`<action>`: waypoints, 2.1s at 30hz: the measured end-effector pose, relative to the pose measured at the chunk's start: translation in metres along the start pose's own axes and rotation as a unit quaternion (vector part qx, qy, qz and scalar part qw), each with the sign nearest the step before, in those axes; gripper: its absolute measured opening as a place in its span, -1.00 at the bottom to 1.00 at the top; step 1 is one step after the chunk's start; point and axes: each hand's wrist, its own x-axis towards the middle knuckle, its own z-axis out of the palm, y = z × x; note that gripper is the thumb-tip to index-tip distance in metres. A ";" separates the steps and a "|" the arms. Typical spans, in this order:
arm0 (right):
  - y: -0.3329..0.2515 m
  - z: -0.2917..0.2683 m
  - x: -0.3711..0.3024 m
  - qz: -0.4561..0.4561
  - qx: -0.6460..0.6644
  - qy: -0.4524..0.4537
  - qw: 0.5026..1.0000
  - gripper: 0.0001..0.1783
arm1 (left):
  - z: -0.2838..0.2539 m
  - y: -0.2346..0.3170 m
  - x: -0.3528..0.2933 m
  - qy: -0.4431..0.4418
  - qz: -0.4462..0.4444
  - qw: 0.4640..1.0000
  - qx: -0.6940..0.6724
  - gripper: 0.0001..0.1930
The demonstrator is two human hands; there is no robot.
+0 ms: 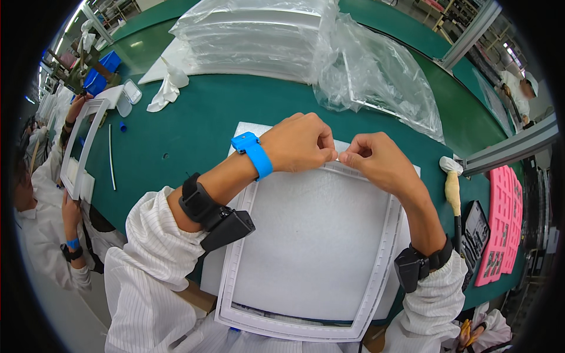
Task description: Assembling a plastic frame for an electronic panel and placing it into a plastic bag.
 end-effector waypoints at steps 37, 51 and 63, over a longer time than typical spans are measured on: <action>-0.003 -0.011 -0.005 0.024 -0.075 0.009 0.997 -0.65 | -0.019 -0.008 -0.007 -0.024 -0.015 0.998 0.055 -0.76; 0.000 -0.015 -0.005 0.029 -0.092 0.009 0.995 -0.71 | 0.007 0.011 0.016 -0.024 0.004 0.996 0.080 -0.66; 0.017 -0.006 -0.051 -0.191 -0.241 0.310 0.900 -0.69 | 0.012 0.008 0.015 -0.034 0.060 0.997 0.035 -0.76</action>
